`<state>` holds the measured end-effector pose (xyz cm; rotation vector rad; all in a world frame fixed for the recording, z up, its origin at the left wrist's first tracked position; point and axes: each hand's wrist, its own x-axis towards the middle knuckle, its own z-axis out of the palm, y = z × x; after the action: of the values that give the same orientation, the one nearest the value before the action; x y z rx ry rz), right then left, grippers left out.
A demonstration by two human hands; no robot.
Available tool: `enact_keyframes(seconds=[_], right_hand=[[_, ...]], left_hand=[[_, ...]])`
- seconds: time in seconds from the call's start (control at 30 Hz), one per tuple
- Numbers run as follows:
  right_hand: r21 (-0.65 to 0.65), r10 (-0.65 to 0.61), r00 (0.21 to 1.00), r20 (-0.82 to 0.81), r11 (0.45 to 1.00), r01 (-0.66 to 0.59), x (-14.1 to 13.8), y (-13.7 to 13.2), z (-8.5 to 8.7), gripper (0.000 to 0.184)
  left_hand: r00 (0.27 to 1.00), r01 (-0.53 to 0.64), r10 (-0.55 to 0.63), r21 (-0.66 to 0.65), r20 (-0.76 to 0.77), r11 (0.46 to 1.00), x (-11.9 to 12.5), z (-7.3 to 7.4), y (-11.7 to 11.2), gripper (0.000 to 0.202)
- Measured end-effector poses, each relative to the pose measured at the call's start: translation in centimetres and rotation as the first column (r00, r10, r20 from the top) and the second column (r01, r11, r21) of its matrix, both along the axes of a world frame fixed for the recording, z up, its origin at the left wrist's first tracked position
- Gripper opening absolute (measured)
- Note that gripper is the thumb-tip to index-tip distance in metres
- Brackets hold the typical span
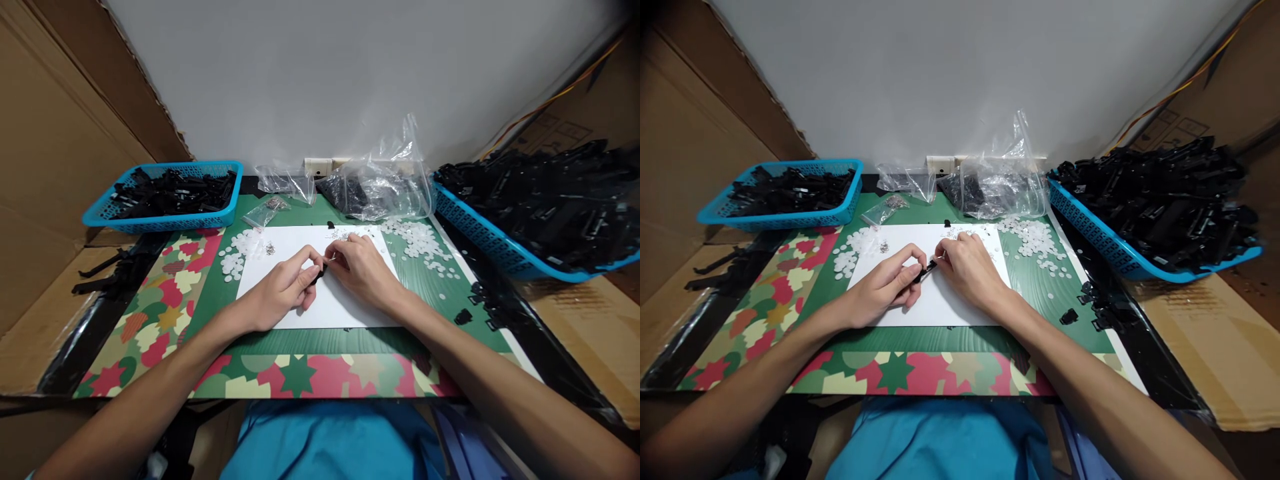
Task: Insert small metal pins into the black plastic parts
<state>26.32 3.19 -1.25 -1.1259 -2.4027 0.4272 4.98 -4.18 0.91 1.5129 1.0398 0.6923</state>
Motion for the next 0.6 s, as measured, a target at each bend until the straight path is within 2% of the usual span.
enact_keyframes(seconds=[0.17,0.33,0.4,0.5,0.6], right_hand=[[-0.014,0.033,0.998,-0.044,0.999,-0.034,0.4,0.2,0.6,0.013],[-0.199,0.031,0.987,-0.157,0.978,-0.062,1.4,0.4,2.1,0.025],[-0.228,0.003,0.982,-0.189,0.973,-0.047,1.8,0.5,2.4,0.026],[-0.224,-0.015,0.971,-0.238,0.974,-0.039,2.2,1.0,2.5,0.030],[-0.253,-0.004,0.938,-0.348,0.963,-0.090,2.6,1.4,2.3,0.041]], left_hand=[[0.999,0.032,-0.031,-0.025,0.025,0.999,-0.3,-0.1,0.1,0.034],[0.997,0.081,-0.081,-0.012,-0.020,0.997,-0.4,0.0,0.1,0.035],[0.994,0.095,-0.094,0.004,-0.061,0.995,-0.4,0.1,0.1,0.036],[0.989,0.102,-0.098,0.032,-0.112,0.994,-0.4,0.4,0.0,0.036],[0.986,0.105,-0.099,0.046,-0.133,0.993,-0.4,0.6,0.0,0.036]])
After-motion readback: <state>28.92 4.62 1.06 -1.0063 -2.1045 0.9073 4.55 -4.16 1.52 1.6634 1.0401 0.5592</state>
